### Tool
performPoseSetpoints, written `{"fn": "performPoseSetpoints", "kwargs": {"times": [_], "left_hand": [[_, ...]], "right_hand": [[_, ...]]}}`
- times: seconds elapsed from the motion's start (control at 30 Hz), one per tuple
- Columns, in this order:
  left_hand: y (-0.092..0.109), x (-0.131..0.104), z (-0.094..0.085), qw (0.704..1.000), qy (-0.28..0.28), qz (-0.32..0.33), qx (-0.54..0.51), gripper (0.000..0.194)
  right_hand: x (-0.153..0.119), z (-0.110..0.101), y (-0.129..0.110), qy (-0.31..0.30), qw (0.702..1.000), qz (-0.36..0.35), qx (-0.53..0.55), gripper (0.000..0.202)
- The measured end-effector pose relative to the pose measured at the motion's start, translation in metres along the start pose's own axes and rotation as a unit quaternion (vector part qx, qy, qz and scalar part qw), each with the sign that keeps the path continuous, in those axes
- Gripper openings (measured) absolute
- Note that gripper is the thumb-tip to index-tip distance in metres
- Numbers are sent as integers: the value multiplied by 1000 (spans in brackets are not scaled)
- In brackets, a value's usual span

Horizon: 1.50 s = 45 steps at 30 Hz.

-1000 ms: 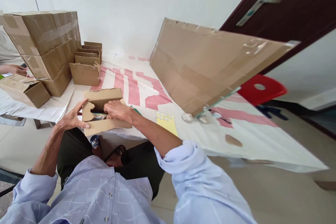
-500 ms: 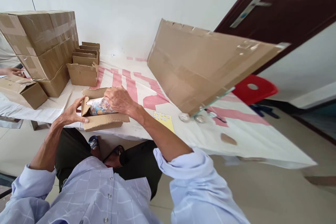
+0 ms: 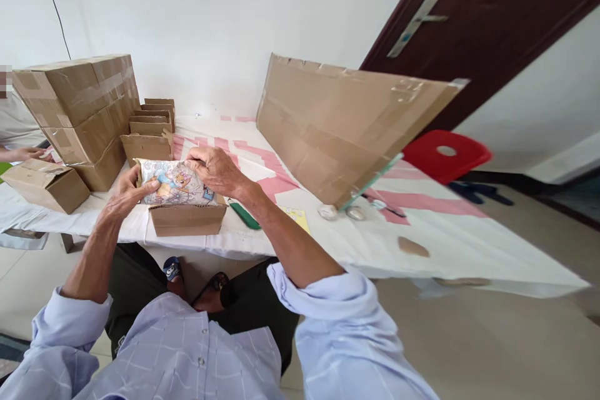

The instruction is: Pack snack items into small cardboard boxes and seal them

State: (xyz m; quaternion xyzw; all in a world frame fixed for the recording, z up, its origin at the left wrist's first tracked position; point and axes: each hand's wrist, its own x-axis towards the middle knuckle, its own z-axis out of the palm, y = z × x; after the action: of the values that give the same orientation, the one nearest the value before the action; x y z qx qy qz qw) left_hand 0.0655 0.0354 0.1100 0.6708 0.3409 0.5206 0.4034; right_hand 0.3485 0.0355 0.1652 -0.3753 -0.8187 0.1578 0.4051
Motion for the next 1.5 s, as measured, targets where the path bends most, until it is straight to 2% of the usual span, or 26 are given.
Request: {"fn": "performPoseSetpoints", "kwargs": {"times": [0.07,0.13,0.2,0.3,0.4,0.5,0.57,0.63,0.77,1.03,1.2,1.37,1.5], "left_hand": [[4,0,9,996,80,-23,-25,60],[8,2,12,989,134,-10,-67,60],[15,5,11,983,156,24,-91,62],[30,12,11,981,156,67,-94,63],[35,19,12,983,146,71,-87,61],[22,25,12,989,129,-11,-68,64],[7,29,11,986,129,-91,-60,67],[-7,33,9,979,135,-143,-60,67],[-26,37,6,974,137,-168,-60,61],[-42,41,10,972,131,-185,-66,55],[-37,51,10,973,155,-152,-75,57],[-19,65,8,975,186,-78,-90,60],[-5,71,9,976,197,27,-88,61]], "right_hand": [[-5,4,3,81,996,17,34,36],[-10,8,7,142,982,60,108,56],[-16,11,8,126,962,112,216,75],[-20,15,6,73,926,141,343,83],[-17,20,9,124,914,123,365,76],[-9,31,22,171,906,164,352,65],[-3,42,34,160,888,235,360,58],[2,54,43,142,869,294,373,52],[7,68,55,129,855,328,382,45],[4,70,65,113,852,357,367,44],[9,63,63,116,865,326,363,46],[20,41,58,165,922,209,281,57],[23,25,46,184,934,107,286,65]]}}
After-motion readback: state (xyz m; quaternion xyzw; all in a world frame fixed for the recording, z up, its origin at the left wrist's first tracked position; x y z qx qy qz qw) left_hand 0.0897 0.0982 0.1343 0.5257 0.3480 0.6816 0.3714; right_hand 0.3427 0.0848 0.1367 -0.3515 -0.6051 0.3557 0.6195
